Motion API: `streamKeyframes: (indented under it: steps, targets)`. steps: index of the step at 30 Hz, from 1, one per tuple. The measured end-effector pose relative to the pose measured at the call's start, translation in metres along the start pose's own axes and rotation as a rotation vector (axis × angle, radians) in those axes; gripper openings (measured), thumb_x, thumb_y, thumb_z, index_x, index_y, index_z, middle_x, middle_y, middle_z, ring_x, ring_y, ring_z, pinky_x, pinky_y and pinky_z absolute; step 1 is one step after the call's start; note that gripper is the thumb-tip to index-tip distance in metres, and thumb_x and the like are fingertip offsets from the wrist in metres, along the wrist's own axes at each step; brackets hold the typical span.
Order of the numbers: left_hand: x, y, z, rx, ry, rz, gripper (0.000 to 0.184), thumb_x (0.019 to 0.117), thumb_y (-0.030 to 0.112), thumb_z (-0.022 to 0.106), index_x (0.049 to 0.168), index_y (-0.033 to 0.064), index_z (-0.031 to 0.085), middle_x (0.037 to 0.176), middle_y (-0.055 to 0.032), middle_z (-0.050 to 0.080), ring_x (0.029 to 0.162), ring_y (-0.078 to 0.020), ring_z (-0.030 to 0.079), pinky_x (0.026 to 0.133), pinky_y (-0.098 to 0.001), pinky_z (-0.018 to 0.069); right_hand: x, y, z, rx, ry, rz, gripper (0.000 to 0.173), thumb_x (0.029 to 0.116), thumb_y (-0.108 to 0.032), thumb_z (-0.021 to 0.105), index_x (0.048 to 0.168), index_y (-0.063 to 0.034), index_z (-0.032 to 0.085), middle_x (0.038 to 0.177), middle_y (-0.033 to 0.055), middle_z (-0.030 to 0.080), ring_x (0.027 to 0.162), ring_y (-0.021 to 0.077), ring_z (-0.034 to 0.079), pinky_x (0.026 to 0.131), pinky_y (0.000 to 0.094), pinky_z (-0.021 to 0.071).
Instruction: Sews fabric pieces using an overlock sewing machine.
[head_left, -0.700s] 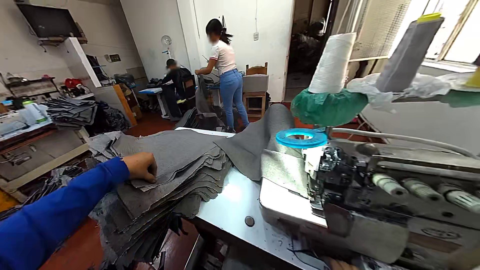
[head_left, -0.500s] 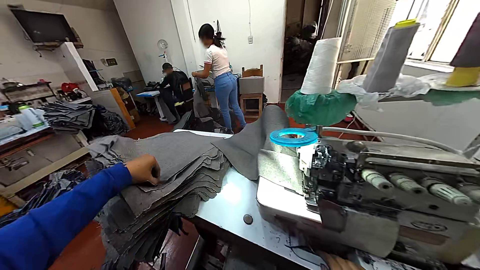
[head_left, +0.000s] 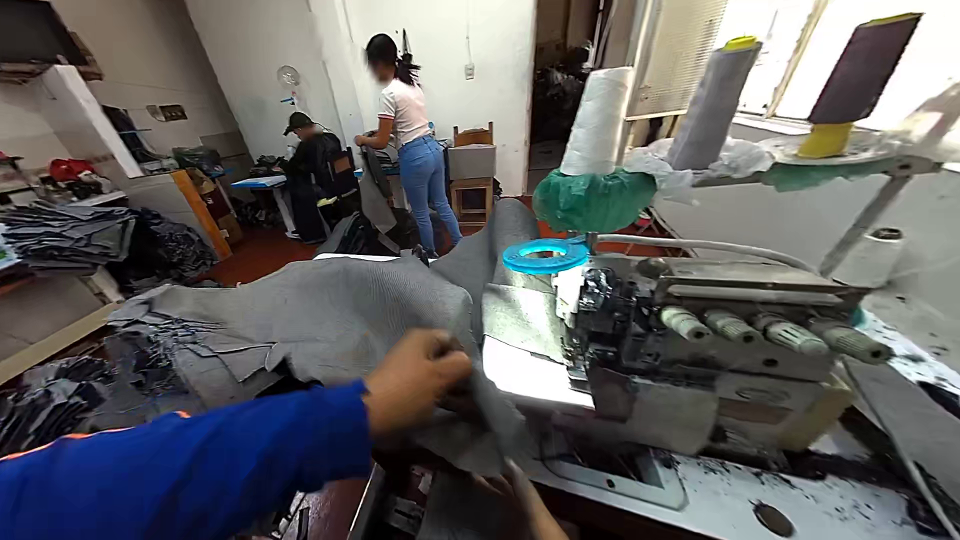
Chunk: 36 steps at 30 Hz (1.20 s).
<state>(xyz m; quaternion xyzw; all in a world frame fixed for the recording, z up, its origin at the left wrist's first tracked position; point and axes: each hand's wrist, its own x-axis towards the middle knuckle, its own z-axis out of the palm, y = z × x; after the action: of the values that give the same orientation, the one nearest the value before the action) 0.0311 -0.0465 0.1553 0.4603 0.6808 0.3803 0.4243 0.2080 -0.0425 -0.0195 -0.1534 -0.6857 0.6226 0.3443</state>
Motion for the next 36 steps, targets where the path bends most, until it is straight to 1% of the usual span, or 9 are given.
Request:
streamKeyframes:
  steps: [4,8,11,15,18,21,26,29,36]
  targets:
    - [0.044,-0.028,0.063,-0.006,0.022,0.135,0.021,0.108,0.011,0.047,0.107,-0.0041,0.062,0.093,-0.0123,0.066,0.086,-0.0168,0.066,0.084,-0.0365,0.0565,0.048,-0.023,0.029,0.412,0.48,0.311,0.035,0.107,-0.014,0.041,0.135,0.0054,0.048,0.113,0.0102,0.066,0.097,0.0135,0.069,0.082,0.0328,0.0595]
    - [0.075,-0.042,0.057,0.5,-0.197,0.394,0.028,0.1052,0.005,0.049,0.128,0.0035,0.064,0.131,-0.0111,0.065,0.122,-0.0198,0.061,0.106,-0.0397,0.0476,0.057,-0.009,0.033,0.561,0.488,0.363,0.053,0.1103,-0.034,0.028,0.145,0.0041,0.038,0.132,0.0157,0.061,0.107,0.0219,0.067,0.081,0.0391,0.057]
    - [0.065,-0.042,0.035,0.909,-0.491,0.407,0.055,0.1034,0.003,0.049,0.157,0.0106,0.042,0.164,-0.0164,0.035,0.156,-0.0348,0.025,0.126,-0.0482,0.0203,0.042,-0.008,0.035,0.696,0.39,0.386,0.087,0.0934,-0.063,0.043,0.155,-0.0036,0.027,0.145,0.0183,0.052,0.121,0.0326,0.062,0.088,0.0513,0.0561]
    - [0.066,-0.035,0.022,1.226,-0.68,0.383,0.058,0.0973,-0.001,0.06,0.153,0.0015,0.044,0.168,-0.0175,0.025,0.157,-0.0382,0.018,0.126,-0.0514,0.0193,0.058,-0.025,0.049,0.574,0.53,0.463,0.049,0.1114,-0.033,0.032,0.14,0.004,0.046,0.126,0.0193,0.061,0.106,0.0247,0.068,0.083,0.042,0.0596]
    - [0.07,-0.006,0.028,1.453,-0.748,0.293,0.069,0.0981,-0.005,0.058,0.161,0.0088,0.032,0.171,-0.0134,0.016,0.157,-0.0371,0.018,0.122,-0.0535,0.0258,0.07,-0.013,0.056,0.39,0.717,0.524,0.016,0.1016,-0.006,0.051,0.107,0.0062,0.058,0.089,0.0093,0.057,0.081,0.0123,0.055,0.073,0.0312,0.0464]
    - [0.071,-0.023,0.021,1.342,-0.659,0.423,0.068,0.1024,0.011,0.06,0.163,0.014,0.028,0.17,-0.0124,0.022,0.156,-0.033,0.025,0.123,-0.0474,0.027,0.039,-0.004,0.041,0.346,0.621,0.335,0.026,0.0901,0.003,0.061,0.116,0.0065,0.059,0.097,0.0049,0.066,0.092,0.0024,0.064,0.085,0.0224,0.0539]
    - [0.045,-0.124,0.038,1.07,0.091,0.828,0.075,0.0997,0.064,0.041,0.149,0.0092,0.054,0.152,-0.0125,0.054,0.142,-0.0357,0.05,0.112,-0.0557,0.0442,-0.007,0.022,-0.061,0.228,0.253,0.204,0.012,0.0927,-0.001,0.059,0.096,-0.0077,0.068,0.084,-0.0087,0.073,0.081,-0.0011,0.069,0.079,0.024,0.0596]
    - [0.048,-0.145,0.06,0.838,0.347,0.859,0.077,0.1002,0.07,0.033,0.143,0.0125,0.061,0.146,-0.02,0.058,0.137,-0.0437,0.053,0.11,-0.0606,0.0437,-0.025,0.019,-0.087,-0.128,0.284,0.251,0.027,0.0941,-0.018,0.068,0.114,0.0004,0.067,0.087,0.0022,0.071,0.077,0.0074,0.067,0.073,0.0288,0.0577]
    - [0.109,-0.107,0.086,0.901,0.473,0.996,0.069,0.0911,0.067,0.046,0.08,0.0028,0.068,0.093,-0.0198,0.068,0.093,-0.0446,0.066,0.078,-0.0606,0.0514,-0.03,-0.052,-0.272,-0.953,0.907,0.352,0.025,0.1042,-0.018,0.056,0.106,0.002,0.071,0.084,0.0168,0.071,0.073,0.0307,0.068,0.071,0.0539,0.0561]
